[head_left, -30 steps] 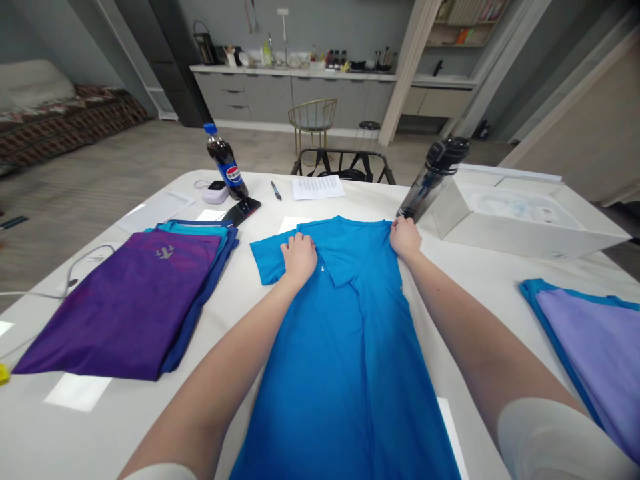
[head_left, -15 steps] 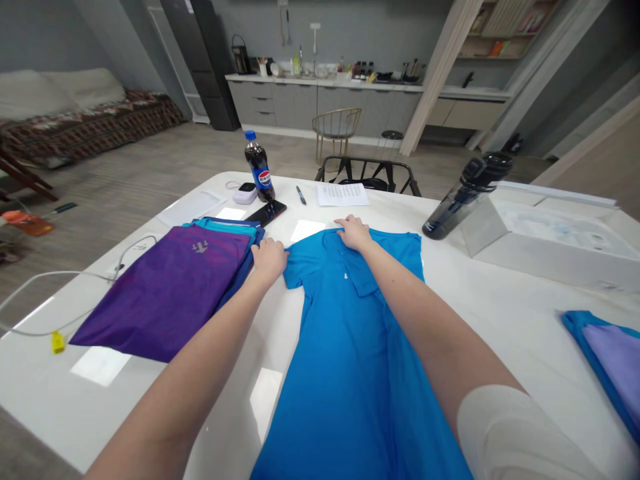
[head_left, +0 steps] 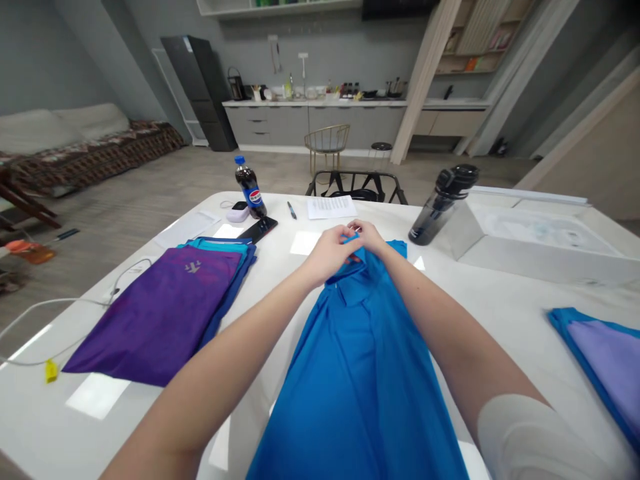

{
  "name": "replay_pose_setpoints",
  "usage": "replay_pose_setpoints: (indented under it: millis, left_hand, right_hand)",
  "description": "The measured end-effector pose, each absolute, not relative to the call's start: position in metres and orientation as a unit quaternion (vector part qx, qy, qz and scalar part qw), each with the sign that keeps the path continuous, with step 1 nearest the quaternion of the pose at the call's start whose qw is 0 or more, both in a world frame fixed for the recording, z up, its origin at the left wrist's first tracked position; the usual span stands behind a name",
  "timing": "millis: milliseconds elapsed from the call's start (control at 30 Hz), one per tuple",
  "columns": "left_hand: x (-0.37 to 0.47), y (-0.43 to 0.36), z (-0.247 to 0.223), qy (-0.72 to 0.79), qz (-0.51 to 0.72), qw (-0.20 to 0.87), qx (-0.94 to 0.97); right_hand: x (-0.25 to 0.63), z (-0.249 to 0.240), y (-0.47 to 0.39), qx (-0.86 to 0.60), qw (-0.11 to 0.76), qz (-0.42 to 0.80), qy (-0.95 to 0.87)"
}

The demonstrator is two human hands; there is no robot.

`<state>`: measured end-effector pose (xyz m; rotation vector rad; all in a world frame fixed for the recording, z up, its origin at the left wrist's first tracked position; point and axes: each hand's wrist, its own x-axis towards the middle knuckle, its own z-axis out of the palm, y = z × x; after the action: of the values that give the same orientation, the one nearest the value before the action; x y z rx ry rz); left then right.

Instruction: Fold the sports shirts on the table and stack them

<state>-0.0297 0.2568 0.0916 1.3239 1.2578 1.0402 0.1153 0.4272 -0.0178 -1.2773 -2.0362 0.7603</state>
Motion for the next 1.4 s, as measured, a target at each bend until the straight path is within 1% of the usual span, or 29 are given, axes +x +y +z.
replay_pose_setpoints:
  millis: [67, 100, 133, 167, 200, 267, 333, 367, 467, 567, 633, 767, 833, 900, 967, 1067, 1133, 1200, 1267, 1300, 1400]
  left_hand:
    - [0.000, 0.272, 0.077, 0.513, 0.395, 0.509, 0.568]
    - [0.007, 0.281, 0.067, 0.522, 0.375, 0.492, 0.587]
    - [0.010, 0.292, 0.055, 0.541, 0.358, 0.453, 0.611]
    - [0.008, 0.302, 0.042, 0.565, 0.332, 0.384, 0.650]
    - [0.003, 0.313, 0.029, 0.580, 0.296, 0.293, 0.701]
    - [-0.009, 0.334, 0.006, 0.589, 0.171, 0.144, 0.776]
    - [-0.018, 0.349, -0.012, 0.577, 0.069, 0.077, 0.810]
    - [-0.020, 0.354, -0.019, 0.569, 0.036, 0.060, 0.819]
    - [-0.019, 0.363, -0.031, 0.575, 0.000, 0.040, 0.817]
    - [-0.019, 0.366, -0.036, 0.613, 0.000, 0.042, 0.789]
    - [-0.022, 0.366, -0.036, 0.629, 0.015, 0.044, 0.776]
    - [-0.028, 0.362, -0.032, 0.659, 0.105, 0.021, 0.745]
    - [-0.025, 0.360, -0.028, 0.676, 0.155, 0.001, 0.721]
    - [-0.019, 0.359, -0.026, 0.697, 0.169, -0.011, 0.697]
    - [-0.012, 0.357, -0.026, 0.724, 0.149, -0.008, 0.674]
    - [-0.002, 0.349, -0.027, 0.748, 0.139, -0.014, 0.648]
    - [0.001, 0.336, -0.026, 0.718, 0.158, -0.025, 0.678]
    - [0.002, 0.315, -0.023, 0.642, 0.165, -0.017, 0.749]
    - [0.000, 0.289, -0.020, 0.566, 0.149, 0.010, 0.811]
    - [-0.001, 0.273, -0.019, 0.546, 0.138, 0.024, 0.826]
    - [-0.007, 0.222, -0.019, 0.553, 0.117, 0.052, 0.823]
  right_hand:
    - [0.153, -0.019, 0.424, -0.520, 0.330, 0.306, -0.726]
    - [0.173, -0.021, 0.419, -0.548, 0.339, 0.308, -0.700]
    - [0.192, -0.024, 0.411, -0.575, 0.344, 0.303, -0.678]
    - [0.209, -0.026, 0.401, -0.594, 0.343, 0.293, -0.666]
    - [0.222, -0.029, 0.388, -0.604, 0.334, 0.280, -0.667]
    - [0.240, -0.034, 0.359, -0.605, 0.293, 0.248, -0.697]
    - [0.245, -0.036, 0.330, -0.604, 0.234, 0.210, -0.732]
    - [0.244, -0.037, 0.318, -0.609, 0.207, 0.190, -0.742]
    - [0.238, -0.041, 0.293, -0.634, 0.156, 0.139, -0.744]
    - [0.234, -0.043, 0.283, -0.642, 0.143, 0.119, -0.743]
    - [0.234, -0.043, 0.280, -0.622, 0.167, 0.132, -0.753]
    - [0.240, -0.029, 0.283, -0.623, 0.270, 0.192, -0.709]
    - [0.245, -0.020, 0.293, -0.647, 0.301, 0.186, -0.676]
    - [0.251, -0.016, 0.309, -0.669, 0.311, 0.157, -0.656]
    - [0.256, -0.018, 0.325, -0.693, 0.298, 0.136, -0.642]
    - [0.259, -0.032, 0.338, -0.721, 0.247, 0.143, -0.632]
    - [0.255, -0.040, 0.331, -0.729, 0.226, 0.121, -0.635]
    - [0.249, -0.043, 0.313, -0.723, 0.231, 0.067, -0.647]
    - [0.241, -0.042, 0.286, -0.687, 0.234, 0.033, -0.687]
    - [0.237, -0.041, 0.271, -0.658, 0.225, 0.035, -0.718]
    - [0.228, -0.039, 0.228, -0.572, 0.170, 0.075, -0.799]
